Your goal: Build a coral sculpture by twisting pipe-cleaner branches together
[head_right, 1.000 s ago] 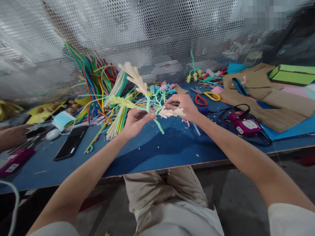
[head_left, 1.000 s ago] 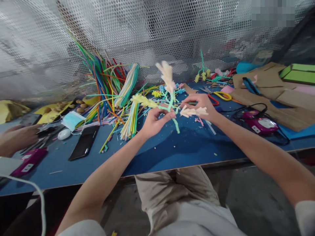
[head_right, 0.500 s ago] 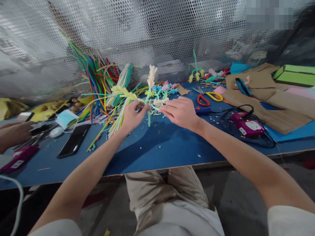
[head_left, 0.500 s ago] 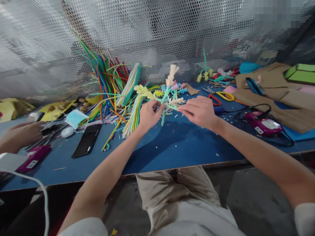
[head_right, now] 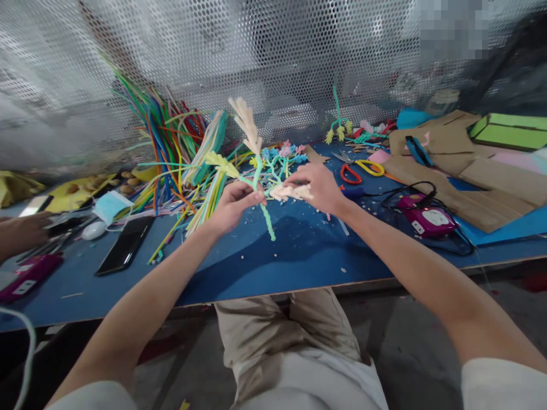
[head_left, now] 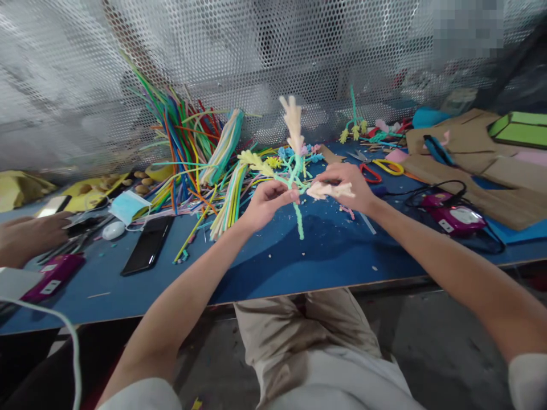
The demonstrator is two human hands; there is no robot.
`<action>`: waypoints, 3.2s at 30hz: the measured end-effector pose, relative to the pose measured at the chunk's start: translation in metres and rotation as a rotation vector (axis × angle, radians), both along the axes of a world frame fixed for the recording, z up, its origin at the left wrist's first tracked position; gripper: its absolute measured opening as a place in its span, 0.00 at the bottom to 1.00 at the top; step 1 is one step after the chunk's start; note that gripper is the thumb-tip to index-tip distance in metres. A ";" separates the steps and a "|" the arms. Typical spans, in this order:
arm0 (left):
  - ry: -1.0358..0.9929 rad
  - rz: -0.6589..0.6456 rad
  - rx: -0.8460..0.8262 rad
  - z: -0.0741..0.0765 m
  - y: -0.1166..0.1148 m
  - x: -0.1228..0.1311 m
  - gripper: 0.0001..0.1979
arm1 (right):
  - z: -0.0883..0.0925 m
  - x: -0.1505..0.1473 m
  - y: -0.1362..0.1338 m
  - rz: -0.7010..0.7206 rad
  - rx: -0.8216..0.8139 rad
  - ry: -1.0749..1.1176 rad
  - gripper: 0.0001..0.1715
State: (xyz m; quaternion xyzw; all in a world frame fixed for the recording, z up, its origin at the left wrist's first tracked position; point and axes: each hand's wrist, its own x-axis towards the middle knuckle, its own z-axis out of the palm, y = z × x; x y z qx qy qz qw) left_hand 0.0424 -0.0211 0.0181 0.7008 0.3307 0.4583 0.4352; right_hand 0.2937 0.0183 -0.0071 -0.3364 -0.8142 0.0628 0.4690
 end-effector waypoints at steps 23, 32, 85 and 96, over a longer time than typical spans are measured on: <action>0.373 -0.060 0.226 0.010 0.005 -0.014 0.18 | 0.026 0.007 -0.024 -0.217 0.265 0.024 0.18; -0.155 0.282 0.104 -0.006 0.013 -0.003 0.18 | -0.005 -0.019 -0.026 0.025 -0.050 -0.027 0.16; 0.207 -0.148 0.111 0.011 0.001 -0.011 0.21 | 0.026 0.005 -0.026 -0.112 0.132 -0.027 0.20; -0.106 -0.113 -0.188 -0.012 0.008 0.003 0.23 | 0.016 0.011 -0.011 -0.195 0.108 -0.153 0.23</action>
